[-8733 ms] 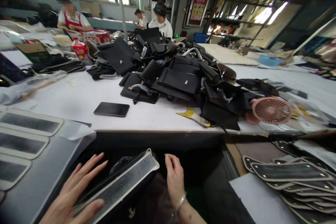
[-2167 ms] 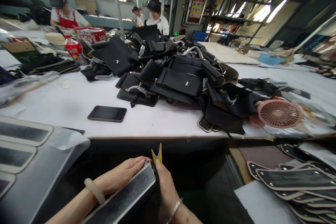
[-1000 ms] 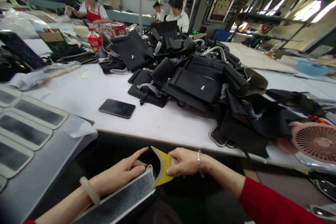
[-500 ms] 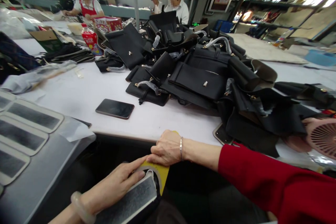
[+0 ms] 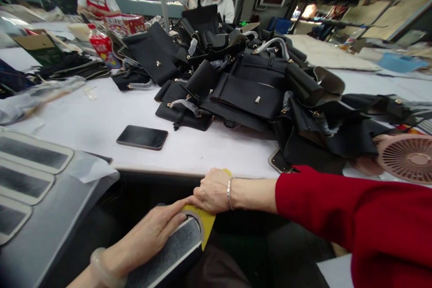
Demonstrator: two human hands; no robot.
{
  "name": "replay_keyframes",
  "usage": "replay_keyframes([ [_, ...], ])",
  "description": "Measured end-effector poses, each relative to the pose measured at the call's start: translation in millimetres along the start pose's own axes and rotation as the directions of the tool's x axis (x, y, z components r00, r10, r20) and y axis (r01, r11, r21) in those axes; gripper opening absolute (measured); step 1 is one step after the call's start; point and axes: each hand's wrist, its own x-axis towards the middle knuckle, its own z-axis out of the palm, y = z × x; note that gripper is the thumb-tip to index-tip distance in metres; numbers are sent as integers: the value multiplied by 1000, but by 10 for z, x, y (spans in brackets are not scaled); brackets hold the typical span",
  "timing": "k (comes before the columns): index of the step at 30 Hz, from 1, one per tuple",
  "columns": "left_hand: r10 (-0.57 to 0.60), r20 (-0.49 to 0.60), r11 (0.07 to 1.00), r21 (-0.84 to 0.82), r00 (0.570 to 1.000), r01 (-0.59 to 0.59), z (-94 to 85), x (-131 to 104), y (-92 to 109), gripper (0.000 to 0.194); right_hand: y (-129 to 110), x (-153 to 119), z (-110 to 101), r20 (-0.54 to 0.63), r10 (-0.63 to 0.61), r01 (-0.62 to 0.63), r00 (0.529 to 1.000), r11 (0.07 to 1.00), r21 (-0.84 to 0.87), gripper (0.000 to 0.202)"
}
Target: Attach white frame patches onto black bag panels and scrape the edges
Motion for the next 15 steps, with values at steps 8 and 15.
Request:
replay_keyframes([
  [8, 10, -24, 999, 48, 1000, -9, 61, -39, -15, 36, -219, -114, 112, -5, 166, -165, 986, 982, 92, 58],
  [15, 11, 73, 975, -220, 997, 5, -61, 28, -2, 51, -486, -205, 138, -28, 303, -299, 953, 949, 99, 58],
])
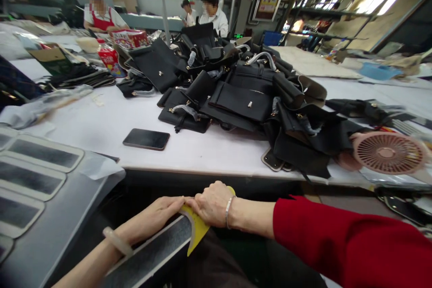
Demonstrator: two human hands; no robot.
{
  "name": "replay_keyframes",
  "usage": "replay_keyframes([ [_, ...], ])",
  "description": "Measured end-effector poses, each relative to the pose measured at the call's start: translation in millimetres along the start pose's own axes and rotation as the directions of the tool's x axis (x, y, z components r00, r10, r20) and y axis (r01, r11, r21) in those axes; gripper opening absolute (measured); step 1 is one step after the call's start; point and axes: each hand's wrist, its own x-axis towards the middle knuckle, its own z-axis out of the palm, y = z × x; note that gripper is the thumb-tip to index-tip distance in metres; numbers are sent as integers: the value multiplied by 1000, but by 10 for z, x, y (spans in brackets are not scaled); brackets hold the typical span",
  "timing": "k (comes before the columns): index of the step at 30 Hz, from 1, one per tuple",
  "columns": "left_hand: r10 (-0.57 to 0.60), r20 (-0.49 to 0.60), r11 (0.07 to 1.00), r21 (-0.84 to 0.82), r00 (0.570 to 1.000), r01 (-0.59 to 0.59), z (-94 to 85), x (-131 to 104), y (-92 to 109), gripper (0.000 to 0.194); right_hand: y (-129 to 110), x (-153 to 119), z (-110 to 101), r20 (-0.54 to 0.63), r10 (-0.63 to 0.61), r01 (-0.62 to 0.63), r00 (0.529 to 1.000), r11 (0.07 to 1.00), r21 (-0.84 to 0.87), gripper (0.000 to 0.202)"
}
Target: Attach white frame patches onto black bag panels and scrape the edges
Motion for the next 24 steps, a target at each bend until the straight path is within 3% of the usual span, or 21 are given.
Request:
replay_keyframes([
  [4, -21, 37, 991, -133, 999, 26, -51, 144, -39, 49, -76, -65, 31, -12, 49, -49, 999, 999, 4, 57],
  [8, -44, 61, 989, -142, 997, 53, -13, 234, -105, 38, -101, -119, 58, 1, 81, -81, 997, 997, 1, 58],
  [12, -48, 56, 986, -160, 997, 56, 16, 222, -133, 41, -98, -226, 93, 14, 90, -91, 996, 995, 35, 56],
  [14, -42, 52, 986, -161, 998, 50, 8, 202, -132, 43, -68, -306, 155, 16, 72, -73, 997, 992, 103, 57],
  [16, -40, 57, 987, -156, 998, 48, -4, 188, -130, 45, -4, -386, 257, 11, 74, -74, 997, 945, 318, 61],
  [17, -41, 61, 987, -153, 997, 50, -8, 183, -132, 46, 38, -420, 317, 19, 112, -107, 994, 863, 494, 63],
  [18, -42, 65, 988, -148, 997, 51, -11, 180, -136, 46, 82, -445, 374, 47, 175, -160, 984, 718, 677, 65],
  [20, -42, 69, 989, -136, 997, 51, -11, 180, -146, 47, 159, -465, 460, 171, 288, -256, 942, 290, 922, 69],
  [22, -40, 70, 992, -121, 997, 48, -8, 183, -156, 46, 188, -442, 489, 294, 280, -276, 914, -103, 956, 74],
  [24, -38, 78, 994, -103, 996, 46, -6, 187, -161, 46, 153, -385, 476, 315, 188, -240, 930, -337, 910, 78],
])
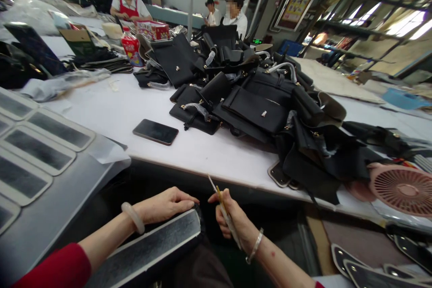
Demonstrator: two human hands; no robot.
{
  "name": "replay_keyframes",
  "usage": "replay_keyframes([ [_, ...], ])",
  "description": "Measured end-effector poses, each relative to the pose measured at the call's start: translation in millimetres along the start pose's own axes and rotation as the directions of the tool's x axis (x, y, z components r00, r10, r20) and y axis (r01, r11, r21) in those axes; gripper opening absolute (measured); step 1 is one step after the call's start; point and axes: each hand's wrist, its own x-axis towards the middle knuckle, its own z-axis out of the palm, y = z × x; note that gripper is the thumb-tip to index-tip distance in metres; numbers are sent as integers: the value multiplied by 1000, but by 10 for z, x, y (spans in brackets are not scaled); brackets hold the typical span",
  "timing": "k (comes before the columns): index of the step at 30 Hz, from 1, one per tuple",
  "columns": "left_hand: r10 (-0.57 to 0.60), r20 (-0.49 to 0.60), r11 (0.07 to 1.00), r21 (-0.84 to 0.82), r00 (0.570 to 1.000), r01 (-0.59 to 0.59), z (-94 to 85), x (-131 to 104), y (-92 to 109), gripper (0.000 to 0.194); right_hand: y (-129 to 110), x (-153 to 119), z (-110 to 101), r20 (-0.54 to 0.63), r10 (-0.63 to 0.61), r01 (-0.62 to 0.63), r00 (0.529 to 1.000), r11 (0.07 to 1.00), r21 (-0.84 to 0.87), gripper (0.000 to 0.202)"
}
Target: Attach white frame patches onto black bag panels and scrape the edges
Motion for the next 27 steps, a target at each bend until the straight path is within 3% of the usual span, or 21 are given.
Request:
replay_keyframes([
  [3, 2, 14, 1000, 25, 1000, -2, -4, 8, 5, 46, 20, 81, 165, 80, -29, 17, 996, 990, 138, 79],
  [5, 1, 18, 999, 37, 1000, -2, -5, 17, 11, 46, 87, 141, 272, 9, -50, 48, 999, 993, 112, 77],
  [8, -8, 26, 998, 55, 1000, 6, 3, 36, 22, 48, 212, 198, 376, -143, -175, 175, 974, 984, -11, 56],
  [12, 27, -3, 992, 120, 1000, -27, 16, 50, 60, 42, 283, 191, 452, -156, -403, 341, 902, 886, -315, 36],
  [15, 73, -63, 981, 185, 995, -60, 25, 40, 93, 37, 291, 179, 496, -148, -474, 357, 868, 804, -476, 37],
  [20, 50, -128, 966, 257, 990, -16, 72, -43, 135, 36, 373, 170, 525, -214, -487, 307, 847, 776, -550, 44],
  [23, 24, -209, 964, 262, 978, 32, -11, -303, 120, 34, 443, 161, 465, -243, -453, 245, 858, 776, -582, 56],
  [25, 28, -308, 970, 237, 951, 49, -102, -669, 55, 38, 472, 165, 366, -261, -397, 174, 880, 781, -600, 67],
  [27, 27, -466, 986, 156, 884, 52, -127, -1160, -74, 44, 476, 186, 231, -274, -369, 117, 888, 759, -640, 75],
])
